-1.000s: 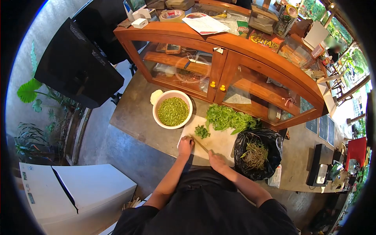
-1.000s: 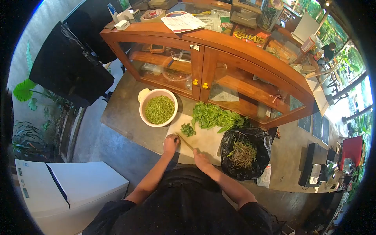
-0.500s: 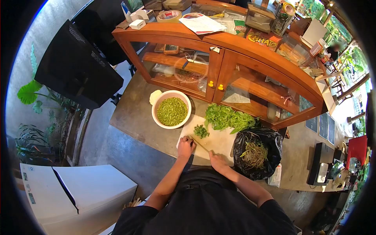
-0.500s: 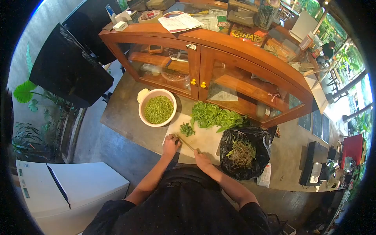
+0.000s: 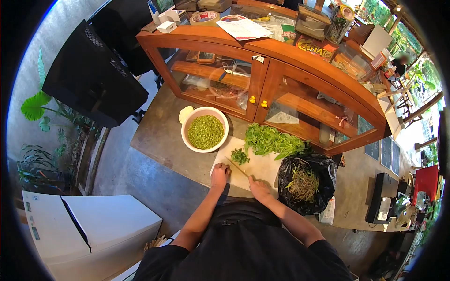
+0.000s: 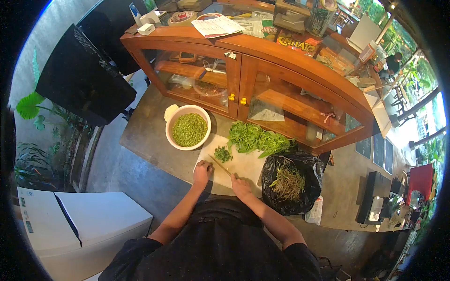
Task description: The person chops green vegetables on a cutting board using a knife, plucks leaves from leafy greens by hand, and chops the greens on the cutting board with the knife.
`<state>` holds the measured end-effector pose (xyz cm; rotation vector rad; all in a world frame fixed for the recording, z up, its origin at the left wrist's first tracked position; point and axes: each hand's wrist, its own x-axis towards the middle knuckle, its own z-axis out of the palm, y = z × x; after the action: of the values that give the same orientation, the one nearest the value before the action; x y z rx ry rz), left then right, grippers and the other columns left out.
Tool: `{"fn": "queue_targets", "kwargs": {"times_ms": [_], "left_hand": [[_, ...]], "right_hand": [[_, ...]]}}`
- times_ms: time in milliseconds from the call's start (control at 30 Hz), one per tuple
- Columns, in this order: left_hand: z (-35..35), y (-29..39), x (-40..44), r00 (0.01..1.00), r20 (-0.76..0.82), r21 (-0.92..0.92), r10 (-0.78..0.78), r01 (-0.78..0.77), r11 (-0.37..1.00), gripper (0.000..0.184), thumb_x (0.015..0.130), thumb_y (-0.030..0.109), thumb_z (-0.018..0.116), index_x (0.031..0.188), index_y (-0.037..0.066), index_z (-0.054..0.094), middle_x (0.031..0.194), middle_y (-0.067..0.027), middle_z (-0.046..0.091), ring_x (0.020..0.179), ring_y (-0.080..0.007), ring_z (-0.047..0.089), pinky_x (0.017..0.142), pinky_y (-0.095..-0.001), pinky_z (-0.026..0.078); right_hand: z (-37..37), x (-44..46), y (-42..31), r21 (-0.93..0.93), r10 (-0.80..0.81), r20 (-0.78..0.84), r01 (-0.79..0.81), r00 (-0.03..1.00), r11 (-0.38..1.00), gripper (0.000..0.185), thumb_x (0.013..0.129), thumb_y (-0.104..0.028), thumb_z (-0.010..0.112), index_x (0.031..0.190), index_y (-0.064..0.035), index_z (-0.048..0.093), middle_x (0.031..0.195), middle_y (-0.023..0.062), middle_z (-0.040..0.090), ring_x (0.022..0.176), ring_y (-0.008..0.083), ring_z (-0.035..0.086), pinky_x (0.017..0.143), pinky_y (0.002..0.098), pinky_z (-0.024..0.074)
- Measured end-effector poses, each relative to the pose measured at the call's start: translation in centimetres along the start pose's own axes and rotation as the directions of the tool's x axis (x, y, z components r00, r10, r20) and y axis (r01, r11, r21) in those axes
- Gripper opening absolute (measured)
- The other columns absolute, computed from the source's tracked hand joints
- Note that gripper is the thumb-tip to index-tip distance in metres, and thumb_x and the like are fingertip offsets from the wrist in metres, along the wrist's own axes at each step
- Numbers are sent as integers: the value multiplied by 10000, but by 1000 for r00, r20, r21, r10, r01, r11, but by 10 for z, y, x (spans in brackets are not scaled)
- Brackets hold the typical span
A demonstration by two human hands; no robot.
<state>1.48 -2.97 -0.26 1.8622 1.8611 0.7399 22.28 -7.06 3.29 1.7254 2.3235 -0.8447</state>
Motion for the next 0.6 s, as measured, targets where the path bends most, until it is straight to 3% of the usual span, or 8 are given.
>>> {"fn": "queue_targets", "kwargs": {"times_ms": [233, 467, 533, 600], "left_hand": [[-2, 3, -2, 998, -11, 19, 66, -66, 998, 156, 785, 123, 666, 913, 42, 709, 932, -153, 620, 933, -348, 589, 805, -428, 513], [-2, -2, 5, 1000, 18, -37, 7, -6, 999, 129, 810, 114, 657, 902, 37, 705, 899, -163, 650, 872, -353, 624, 777, -434, 516], [0, -1, 8, 1000, 5, -44, 26, -26, 999, 125, 812, 111, 656, 901, 36, 703, 892, -165, 654, 863, -354, 629, 774, -435, 516], [0, 0, 10, 999, 29, -23, -14, 15, 1000, 120, 806, 115, 661, 887, 37, 703, 913, -160, 656, 880, -347, 628, 779, -433, 517]], "right_hand": [[-8, -6, -6, 38, 56, 49, -58, 997, 998, 255, 931, -82, 388, 1165, 3, 445, 897, 270, 659, 855, 429, 659, 748, 526, 519], [-21, -23, -5, 150, 41, 100, -56, 994, 987, 318, 926, -85, 391, 1224, 14, 439, 915, 274, 655, 871, 449, 649, 763, 537, 507], [-22, -27, -3, 144, 19, 7, -20, 1000, 989, 210, 900, -133, 486, 1063, -11, 435, 801, 246, 651, 778, 456, 635, 698, 544, 481], [-21, -29, -2, 112, 14, 14, -15, 1000, 994, 220, 905, -138, 481, 1079, -11, 438, 807, 243, 654, 782, 451, 636, 701, 543, 483]]}}
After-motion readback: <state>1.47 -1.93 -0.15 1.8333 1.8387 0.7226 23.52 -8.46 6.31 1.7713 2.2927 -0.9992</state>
